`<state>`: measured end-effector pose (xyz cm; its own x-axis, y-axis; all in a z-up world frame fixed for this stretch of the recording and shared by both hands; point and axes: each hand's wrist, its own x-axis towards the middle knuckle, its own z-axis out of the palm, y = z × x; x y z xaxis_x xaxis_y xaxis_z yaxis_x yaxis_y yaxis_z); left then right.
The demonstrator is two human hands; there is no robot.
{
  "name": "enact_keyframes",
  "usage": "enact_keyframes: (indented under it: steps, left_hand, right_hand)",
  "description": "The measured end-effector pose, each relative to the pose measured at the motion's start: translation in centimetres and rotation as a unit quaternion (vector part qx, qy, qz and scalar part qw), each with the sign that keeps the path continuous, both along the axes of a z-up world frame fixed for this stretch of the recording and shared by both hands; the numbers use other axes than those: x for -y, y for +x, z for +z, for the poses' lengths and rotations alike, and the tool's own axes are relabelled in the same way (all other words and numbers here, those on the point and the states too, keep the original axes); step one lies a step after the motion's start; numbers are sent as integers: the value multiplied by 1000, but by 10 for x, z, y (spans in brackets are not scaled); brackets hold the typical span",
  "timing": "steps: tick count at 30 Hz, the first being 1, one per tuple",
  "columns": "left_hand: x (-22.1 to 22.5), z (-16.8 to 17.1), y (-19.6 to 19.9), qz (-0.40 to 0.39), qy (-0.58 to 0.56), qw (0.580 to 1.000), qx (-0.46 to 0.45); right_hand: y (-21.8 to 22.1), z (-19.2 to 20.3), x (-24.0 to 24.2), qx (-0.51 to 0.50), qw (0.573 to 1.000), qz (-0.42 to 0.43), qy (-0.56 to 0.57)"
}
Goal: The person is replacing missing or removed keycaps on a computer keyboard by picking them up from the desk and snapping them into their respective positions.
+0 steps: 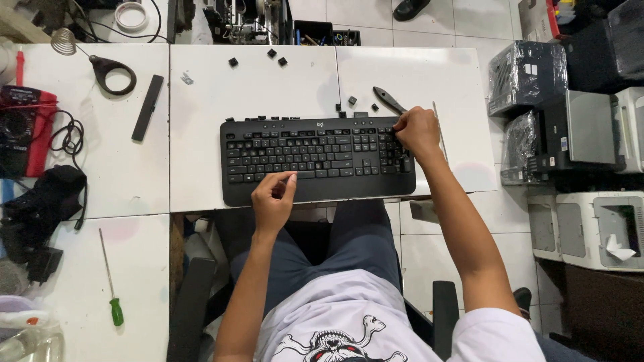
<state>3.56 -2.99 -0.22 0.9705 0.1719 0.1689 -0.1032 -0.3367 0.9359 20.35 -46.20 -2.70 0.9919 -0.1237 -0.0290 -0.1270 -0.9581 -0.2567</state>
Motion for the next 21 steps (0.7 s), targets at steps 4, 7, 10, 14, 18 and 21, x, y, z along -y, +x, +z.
enact_keyframes:
  steps: [4,7,10,14,18,21]
  left_hand:
    - [-1,4,-2,-2,-7,1000,3]
    - [2,5,-2,-5,-5,1000,3]
    - [3,2,-3,-10,-13,1000,-1]
    - [-2,-6,-2,-5,2,1000,-4]
    - [-5,-9,-1,0,4,1000,-22]
    - [-4,-4,-1,-1,3,1000,-26]
  right_hand:
    - [2,-2,-2,1,1000,-6,-1]
    - [5,-6,0,1,1000,-15,4]
    - [6,-3,5,12,999,12,35]
    - [1,9,10,-3,995,52,84]
    - [-5,20,13,-5,991,71,111]
    - [-14,27,8,-10,989,61,131]
